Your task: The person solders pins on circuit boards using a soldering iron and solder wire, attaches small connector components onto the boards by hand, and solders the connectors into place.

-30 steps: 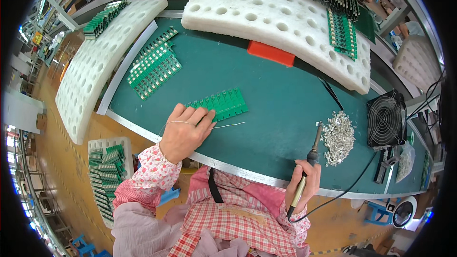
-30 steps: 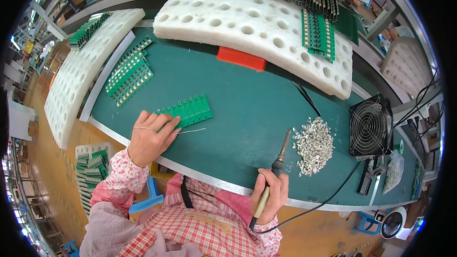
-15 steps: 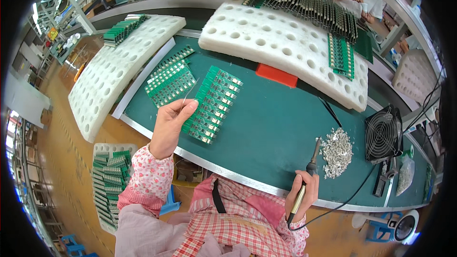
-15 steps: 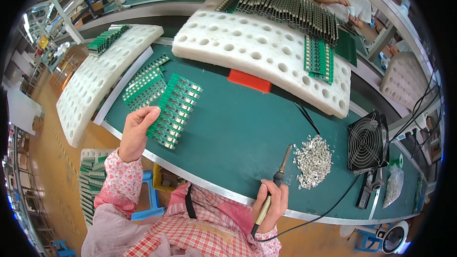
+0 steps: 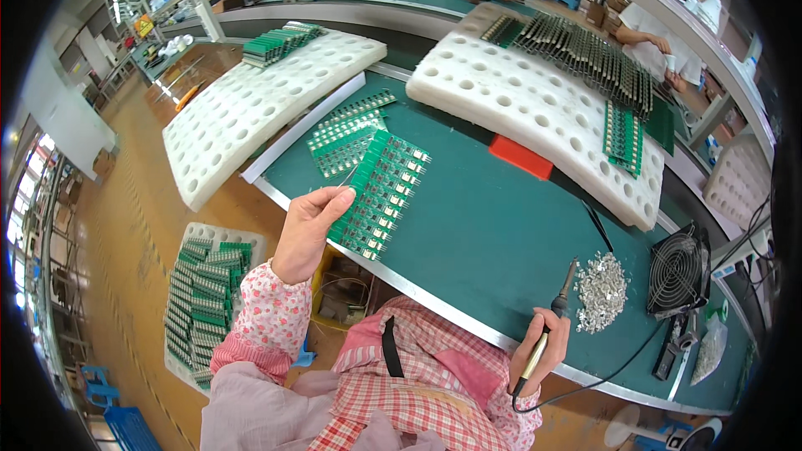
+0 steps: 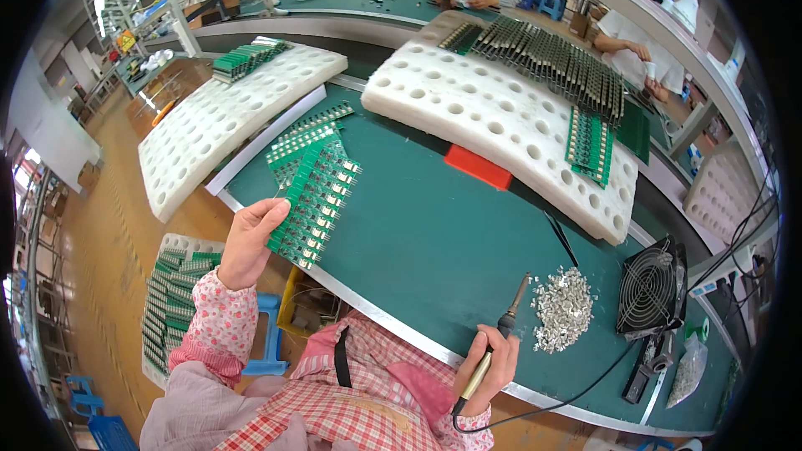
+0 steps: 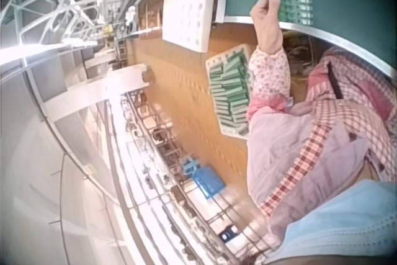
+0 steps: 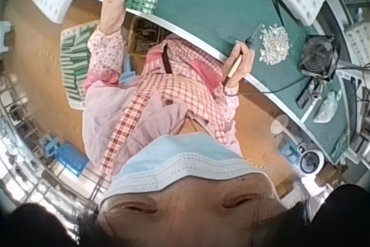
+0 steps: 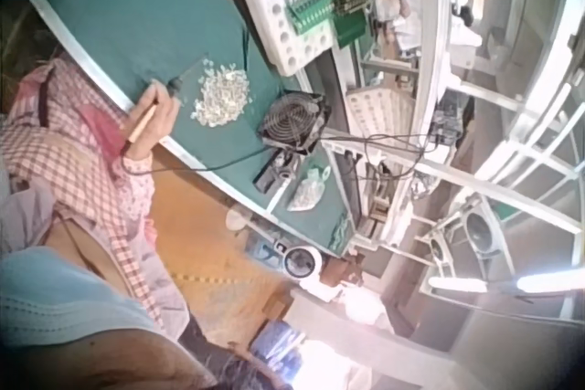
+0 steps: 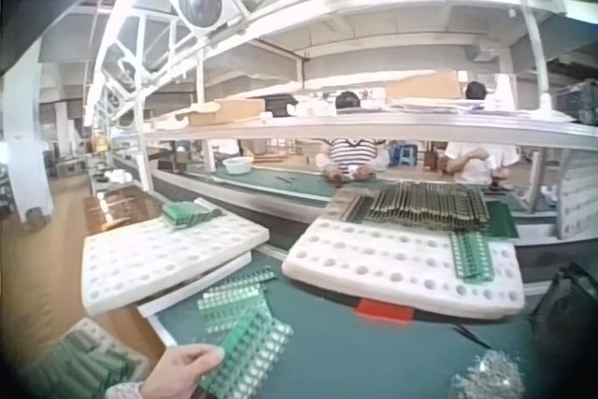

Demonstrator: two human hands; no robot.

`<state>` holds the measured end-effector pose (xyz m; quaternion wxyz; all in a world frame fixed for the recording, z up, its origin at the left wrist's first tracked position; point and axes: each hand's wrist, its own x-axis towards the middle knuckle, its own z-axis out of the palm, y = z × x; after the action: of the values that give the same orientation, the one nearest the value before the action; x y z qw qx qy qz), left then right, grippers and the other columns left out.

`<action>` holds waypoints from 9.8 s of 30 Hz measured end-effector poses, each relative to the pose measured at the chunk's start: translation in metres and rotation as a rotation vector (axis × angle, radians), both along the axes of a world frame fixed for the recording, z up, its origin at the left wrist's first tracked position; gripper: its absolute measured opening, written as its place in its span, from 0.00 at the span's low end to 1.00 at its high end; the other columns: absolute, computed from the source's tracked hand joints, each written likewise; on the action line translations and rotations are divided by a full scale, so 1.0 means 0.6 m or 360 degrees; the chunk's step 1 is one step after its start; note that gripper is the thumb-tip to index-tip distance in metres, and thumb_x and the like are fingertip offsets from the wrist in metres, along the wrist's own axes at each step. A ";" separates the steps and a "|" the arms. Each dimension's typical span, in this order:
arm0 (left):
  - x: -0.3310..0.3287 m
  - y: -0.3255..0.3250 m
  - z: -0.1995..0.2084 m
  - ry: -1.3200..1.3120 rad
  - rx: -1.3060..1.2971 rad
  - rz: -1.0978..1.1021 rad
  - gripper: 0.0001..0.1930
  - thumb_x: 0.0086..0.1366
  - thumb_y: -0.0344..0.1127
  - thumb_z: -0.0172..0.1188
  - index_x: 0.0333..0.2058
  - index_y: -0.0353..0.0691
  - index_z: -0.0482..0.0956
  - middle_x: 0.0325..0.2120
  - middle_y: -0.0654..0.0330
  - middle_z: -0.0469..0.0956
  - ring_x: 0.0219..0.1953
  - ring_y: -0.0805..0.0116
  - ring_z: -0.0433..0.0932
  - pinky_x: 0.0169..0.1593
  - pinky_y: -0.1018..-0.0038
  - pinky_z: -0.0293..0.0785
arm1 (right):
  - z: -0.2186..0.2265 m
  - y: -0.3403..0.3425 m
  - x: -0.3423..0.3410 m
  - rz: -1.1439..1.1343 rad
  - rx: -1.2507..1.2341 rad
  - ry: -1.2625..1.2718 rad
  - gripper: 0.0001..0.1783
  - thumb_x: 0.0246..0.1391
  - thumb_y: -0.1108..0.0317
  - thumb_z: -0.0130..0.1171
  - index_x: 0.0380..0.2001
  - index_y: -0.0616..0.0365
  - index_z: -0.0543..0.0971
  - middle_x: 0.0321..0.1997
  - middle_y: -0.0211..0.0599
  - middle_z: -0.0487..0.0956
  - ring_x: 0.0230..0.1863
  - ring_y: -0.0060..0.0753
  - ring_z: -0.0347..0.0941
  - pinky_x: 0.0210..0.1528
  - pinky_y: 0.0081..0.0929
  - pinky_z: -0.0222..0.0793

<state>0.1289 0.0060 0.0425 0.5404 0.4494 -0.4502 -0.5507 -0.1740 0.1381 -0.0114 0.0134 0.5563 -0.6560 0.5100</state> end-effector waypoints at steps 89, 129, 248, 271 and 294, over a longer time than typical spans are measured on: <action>0.108 0.038 -0.109 0.1728 0.0109 -0.0009 0.14 0.68 0.37 0.49 0.48 0.40 0.72 0.24 0.71 0.68 0.27 0.78 0.66 0.41 0.73 0.61 | -0.006 -0.039 0.059 0.0275 0.0236 0.0061 0.05 0.55 0.80 0.53 0.36 0.64 0.75 0.28 0.43 0.70 0.28 0.42 0.66 0.30 0.35 0.60; 0.525 0.215 -0.416 0.0025 0.0456 0.2464 0.12 0.58 0.31 0.58 0.37 0.26 0.74 0.26 0.56 0.74 0.26 0.69 0.70 0.30 0.70 0.70 | -0.013 -0.035 0.069 0.0197 0.0138 0.0077 0.05 0.60 0.76 0.51 0.37 0.67 0.74 0.33 0.43 0.73 0.33 0.35 0.70 0.38 0.29 0.68; -0.367 -0.089 -0.025 -0.1815 -0.0874 -0.1410 0.27 0.40 0.41 0.76 0.35 0.37 0.70 0.28 0.57 0.73 0.33 0.63 0.74 0.37 0.68 0.69 | 0.041 0.154 -0.475 -0.0837 -0.0479 -0.1527 0.21 0.60 0.55 0.53 0.50 0.57 0.69 0.45 0.40 0.78 0.35 0.20 0.73 0.31 0.21 0.71; -0.367 -0.119 -0.113 0.0403 0.0452 -0.1368 0.17 0.65 0.42 0.58 0.46 0.37 0.75 0.38 0.64 0.78 0.38 0.79 0.74 0.41 0.81 0.72 | 0.007 -0.087 -0.167 -0.0117 0.0508 0.1074 0.08 0.43 0.72 0.64 0.29 0.57 0.77 0.30 0.35 0.73 0.36 0.41 0.70 0.41 0.37 0.67; -0.331 -0.114 -0.083 0.0428 0.0768 -0.1505 0.21 0.68 0.39 0.52 0.53 0.31 0.69 0.46 0.52 0.76 0.48 0.64 0.76 0.48 0.71 0.75 | 0.038 -0.137 -0.105 0.0230 0.0514 -0.0917 0.10 0.54 0.75 0.60 0.40 0.61 0.82 0.31 0.33 0.75 0.28 0.20 0.73 0.32 0.15 0.70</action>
<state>-0.0695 -0.0626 -0.0070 0.1682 0.2348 -0.3910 -0.8739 -0.2368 0.0558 0.0113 -0.2970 0.4294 -0.6640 0.5353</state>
